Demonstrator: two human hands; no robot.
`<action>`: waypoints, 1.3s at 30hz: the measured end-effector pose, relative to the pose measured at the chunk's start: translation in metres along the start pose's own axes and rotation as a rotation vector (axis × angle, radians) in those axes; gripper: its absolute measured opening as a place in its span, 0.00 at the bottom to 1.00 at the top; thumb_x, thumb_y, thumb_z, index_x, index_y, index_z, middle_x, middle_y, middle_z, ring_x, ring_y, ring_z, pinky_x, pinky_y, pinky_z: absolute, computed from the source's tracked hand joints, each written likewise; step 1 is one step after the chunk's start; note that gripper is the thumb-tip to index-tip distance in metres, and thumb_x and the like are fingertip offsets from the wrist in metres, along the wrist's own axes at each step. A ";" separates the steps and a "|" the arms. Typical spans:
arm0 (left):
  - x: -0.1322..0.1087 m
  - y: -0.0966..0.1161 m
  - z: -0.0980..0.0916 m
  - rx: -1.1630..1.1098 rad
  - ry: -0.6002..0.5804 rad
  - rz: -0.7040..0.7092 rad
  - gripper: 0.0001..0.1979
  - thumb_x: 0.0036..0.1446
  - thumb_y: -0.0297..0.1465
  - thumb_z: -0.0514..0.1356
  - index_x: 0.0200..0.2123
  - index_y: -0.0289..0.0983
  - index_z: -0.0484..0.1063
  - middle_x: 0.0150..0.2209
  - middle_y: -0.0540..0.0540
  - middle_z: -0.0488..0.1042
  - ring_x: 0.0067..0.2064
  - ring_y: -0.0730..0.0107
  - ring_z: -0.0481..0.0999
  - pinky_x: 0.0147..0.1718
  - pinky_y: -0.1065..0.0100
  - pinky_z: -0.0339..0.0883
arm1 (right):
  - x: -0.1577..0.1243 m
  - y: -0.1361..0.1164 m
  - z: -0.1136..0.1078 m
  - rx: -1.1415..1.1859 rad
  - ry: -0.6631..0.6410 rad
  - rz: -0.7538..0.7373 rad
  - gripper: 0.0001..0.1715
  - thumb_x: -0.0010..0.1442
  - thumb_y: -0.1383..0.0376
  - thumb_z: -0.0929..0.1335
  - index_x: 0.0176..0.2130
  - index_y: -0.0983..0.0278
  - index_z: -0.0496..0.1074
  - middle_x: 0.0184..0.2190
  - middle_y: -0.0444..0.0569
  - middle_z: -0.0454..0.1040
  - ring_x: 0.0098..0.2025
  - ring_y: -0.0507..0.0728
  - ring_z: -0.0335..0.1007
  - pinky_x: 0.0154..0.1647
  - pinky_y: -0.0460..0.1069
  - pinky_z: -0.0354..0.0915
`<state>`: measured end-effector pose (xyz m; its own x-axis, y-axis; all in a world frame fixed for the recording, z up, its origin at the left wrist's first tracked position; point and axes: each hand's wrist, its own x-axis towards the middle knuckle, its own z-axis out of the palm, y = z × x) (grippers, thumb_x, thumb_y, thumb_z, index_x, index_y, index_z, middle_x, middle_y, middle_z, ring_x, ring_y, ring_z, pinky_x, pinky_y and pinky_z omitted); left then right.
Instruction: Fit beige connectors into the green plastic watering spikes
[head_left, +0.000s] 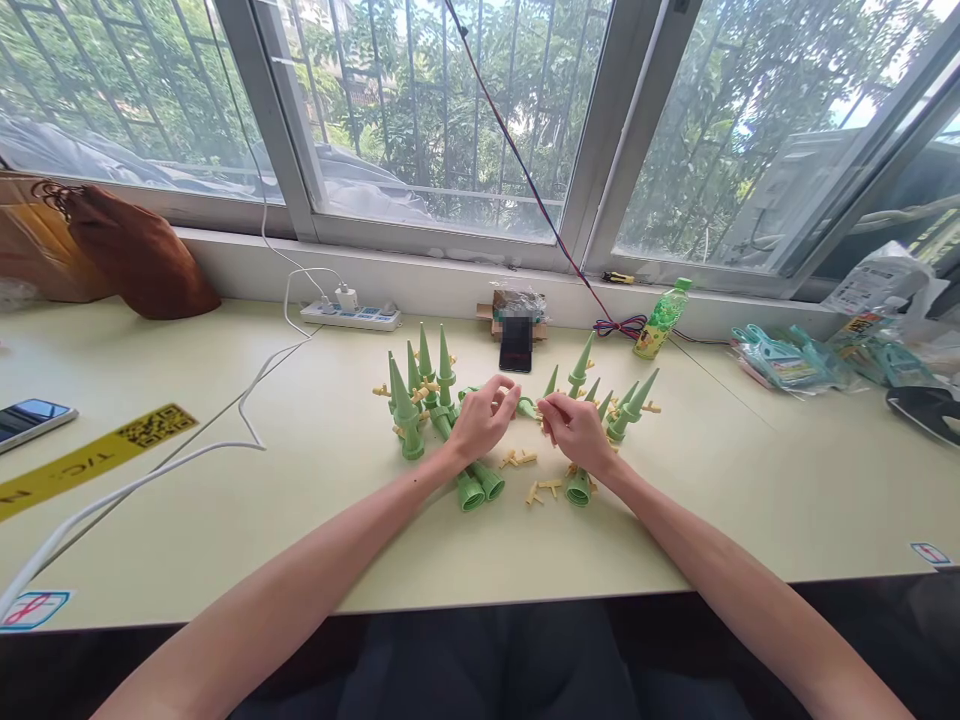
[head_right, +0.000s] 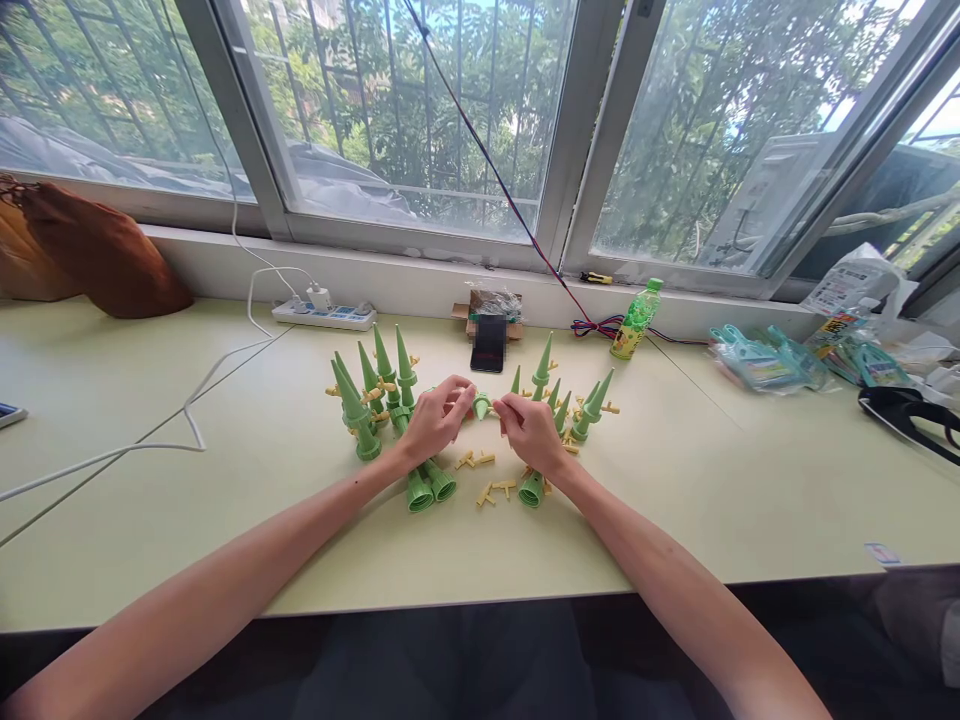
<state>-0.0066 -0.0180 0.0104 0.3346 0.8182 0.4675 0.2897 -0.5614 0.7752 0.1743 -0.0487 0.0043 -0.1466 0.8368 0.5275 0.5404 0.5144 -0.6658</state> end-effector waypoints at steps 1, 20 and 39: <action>0.000 0.000 0.000 -0.015 -0.014 0.003 0.18 0.65 0.46 0.51 0.39 0.36 0.67 0.22 0.52 0.71 0.18 0.77 0.66 0.18 0.75 0.57 | 0.000 0.000 0.000 0.002 -0.006 -0.009 0.24 0.68 0.53 0.60 0.24 0.62 0.63 0.18 0.43 0.68 0.18 0.50 0.62 0.23 0.46 0.61; -0.001 -0.004 0.000 -0.160 -0.155 -0.025 0.23 0.60 0.47 0.58 0.50 0.36 0.67 0.36 0.46 0.73 0.19 0.80 0.67 0.17 0.74 0.61 | 0.001 0.001 -0.003 0.013 0.046 -0.015 0.24 0.68 0.51 0.60 0.25 0.61 0.63 0.15 0.41 0.65 0.18 0.51 0.60 0.23 0.46 0.59; -0.003 -0.008 0.004 0.108 -0.047 0.289 0.11 0.60 0.36 0.61 0.43 0.38 0.66 0.37 0.49 0.67 0.22 0.82 0.61 0.24 0.72 0.62 | 0.001 0.007 0.001 0.039 0.029 0.015 0.25 0.68 0.51 0.60 0.24 0.61 0.58 0.14 0.40 0.61 0.16 0.50 0.56 0.20 0.47 0.55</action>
<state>-0.0059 -0.0165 0.0011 0.4574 0.6176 0.6398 0.2697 -0.7820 0.5619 0.1771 -0.0445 -0.0005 -0.1145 0.8392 0.5316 0.5097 0.5090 -0.6936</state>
